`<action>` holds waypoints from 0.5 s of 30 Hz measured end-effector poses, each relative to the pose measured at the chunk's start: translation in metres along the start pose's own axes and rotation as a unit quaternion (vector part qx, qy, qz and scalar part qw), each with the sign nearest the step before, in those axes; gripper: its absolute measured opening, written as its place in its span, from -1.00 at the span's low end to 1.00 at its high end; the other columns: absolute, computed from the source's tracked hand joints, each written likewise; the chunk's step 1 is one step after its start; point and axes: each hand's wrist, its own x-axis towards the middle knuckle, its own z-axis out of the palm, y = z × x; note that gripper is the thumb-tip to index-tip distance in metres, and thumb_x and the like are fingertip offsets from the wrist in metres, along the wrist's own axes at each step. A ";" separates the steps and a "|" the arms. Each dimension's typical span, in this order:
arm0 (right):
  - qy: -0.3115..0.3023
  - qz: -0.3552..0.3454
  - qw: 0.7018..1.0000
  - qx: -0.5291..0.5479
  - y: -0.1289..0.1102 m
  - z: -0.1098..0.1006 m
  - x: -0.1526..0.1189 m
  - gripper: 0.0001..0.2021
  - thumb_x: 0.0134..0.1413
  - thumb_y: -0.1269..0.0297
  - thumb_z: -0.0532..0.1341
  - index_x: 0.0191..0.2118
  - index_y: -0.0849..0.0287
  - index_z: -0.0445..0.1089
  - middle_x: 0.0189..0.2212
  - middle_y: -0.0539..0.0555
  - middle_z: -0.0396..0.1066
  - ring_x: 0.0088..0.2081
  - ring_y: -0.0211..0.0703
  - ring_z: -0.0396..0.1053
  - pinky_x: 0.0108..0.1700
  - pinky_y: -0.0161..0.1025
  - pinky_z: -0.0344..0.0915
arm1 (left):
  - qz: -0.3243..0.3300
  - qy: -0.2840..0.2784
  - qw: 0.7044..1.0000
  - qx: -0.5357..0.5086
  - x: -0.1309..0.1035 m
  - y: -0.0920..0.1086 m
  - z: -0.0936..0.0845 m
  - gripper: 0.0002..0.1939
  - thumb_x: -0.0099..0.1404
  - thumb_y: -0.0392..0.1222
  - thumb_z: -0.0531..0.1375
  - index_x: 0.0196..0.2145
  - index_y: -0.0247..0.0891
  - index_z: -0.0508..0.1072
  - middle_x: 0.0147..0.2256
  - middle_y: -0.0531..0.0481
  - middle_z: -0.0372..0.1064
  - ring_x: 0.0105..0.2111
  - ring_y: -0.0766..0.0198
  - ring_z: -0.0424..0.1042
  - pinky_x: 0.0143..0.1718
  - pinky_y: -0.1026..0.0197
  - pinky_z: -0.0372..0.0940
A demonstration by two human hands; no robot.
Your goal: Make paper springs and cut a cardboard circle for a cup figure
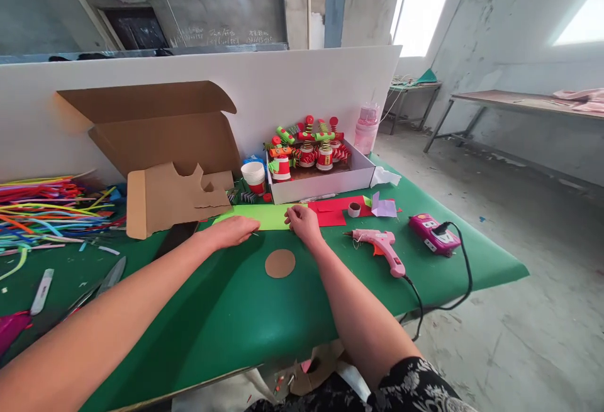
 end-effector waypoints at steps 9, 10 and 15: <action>-0.007 0.009 1.000 -0.014 0.001 -0.001 0.002 -0.76 0.21 0.33 0.07 -0.45 0.17 0.40 -0.53 0.00 0.51 -0.54 -0.31 0.39 -0.44 -0.41 0.27 | -0.059 -0.040 0.996 -0.046 -0.011 0.008 -0.021 -0.88 0.05 -0.39 0.09 -0.52 -0.20 0.33 -0.54 0.05 0.33 -0.55 0.27 0.26 -0.55 0.25 0.01; -0.008 0.009 1.000 -0.014 0.000 -0.001 0.002 -0.76 0.21 0.33 0.07 -0.44 0.17 0.40 -0.53 0.00 0.51 -0.55 -0.32 0.38 -0.44 -0.40 0.28 | -0.069 -0.032 0.995 -0.059 -0.026 0.011 -0.020 -0.88 0.08 -0.37 0.07 -0.49 -0.21 0.35 -0.52 0.05 0.35 -0.54 0.28 0.27 -0.54 0.26 0.03; -0.026 0.000 1.000 -0.012 -0.004 0.002 -0.001 -0.77 0.20 0.33 0.08 -0.44 0.18 0.40 -0.53 0.01 0.51 -0.56 -0.31 0.37 -0.44 -0.38 0.28 | -0.113 0.049 0.975 -0.187 -0.149 0.047 0.020 -0.80 0.29 -0.19 0.05 -0.43 -0.21 0.42 -0.51 0.11 0.38 -0.50 0.33 0.34 -0.44 0.28 0.19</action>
